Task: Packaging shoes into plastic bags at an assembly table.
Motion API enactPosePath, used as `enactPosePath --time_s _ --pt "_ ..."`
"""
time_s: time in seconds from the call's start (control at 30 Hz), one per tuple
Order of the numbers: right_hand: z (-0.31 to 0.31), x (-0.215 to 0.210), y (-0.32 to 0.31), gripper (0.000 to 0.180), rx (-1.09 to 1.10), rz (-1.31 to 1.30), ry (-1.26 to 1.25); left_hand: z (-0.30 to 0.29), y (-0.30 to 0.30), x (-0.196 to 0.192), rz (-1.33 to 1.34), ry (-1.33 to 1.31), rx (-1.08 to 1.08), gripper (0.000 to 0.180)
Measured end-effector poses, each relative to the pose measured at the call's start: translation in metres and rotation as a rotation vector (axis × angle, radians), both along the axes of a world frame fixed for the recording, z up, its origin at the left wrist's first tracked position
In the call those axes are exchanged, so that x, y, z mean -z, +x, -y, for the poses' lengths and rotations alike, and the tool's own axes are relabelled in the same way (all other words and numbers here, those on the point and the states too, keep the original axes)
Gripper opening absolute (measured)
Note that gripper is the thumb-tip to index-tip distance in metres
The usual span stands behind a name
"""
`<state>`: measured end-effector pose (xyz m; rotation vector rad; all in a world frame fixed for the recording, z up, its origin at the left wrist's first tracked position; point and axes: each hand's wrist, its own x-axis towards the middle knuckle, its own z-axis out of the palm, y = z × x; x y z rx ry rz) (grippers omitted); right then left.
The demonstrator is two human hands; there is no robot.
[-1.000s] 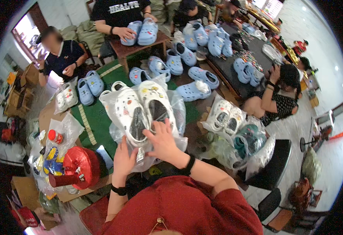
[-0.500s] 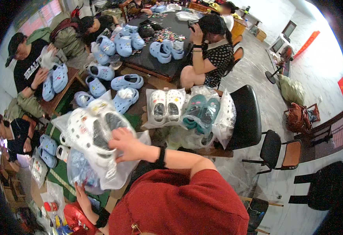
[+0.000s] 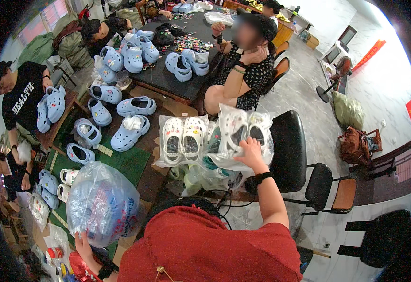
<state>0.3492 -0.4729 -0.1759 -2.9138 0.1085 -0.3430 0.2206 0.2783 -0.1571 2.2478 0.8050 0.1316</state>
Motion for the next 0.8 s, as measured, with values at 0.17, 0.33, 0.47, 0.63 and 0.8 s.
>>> enactPosePath --time_s 0.17,0.33,0.47,0.63,0.8 --pt "0.033 0.046 0.017 0.056 0.12 -0.517 0.014 0.013 0.0 0.005 -0.021 -0.057 -0.088 0.056" --pt "0.02 0.028 0.038 0.059 -0.015 -0.672 0.001 0.026 -0.011 0.001 0.042 0.06 -0.089 0.058" --pt "0.006 0.003 0.037 0.067 -0.008 -0.821 -0.164 0.042 0.001 -0.008 -0.053 0.264 -0.047 0.066" --pt "-0.033 -0.032 0.062 0.057 -0.026 -0.753 -0.464 0.067 0.007 -0.022 -0.083 0.368 -0.074 0.069" --pt "-0.116 -0.072 0.114 0.048 -0.255 -0.261 -0.213 0.09 0.017 -0.023 -0.165 0.492 -0.013 0.065"
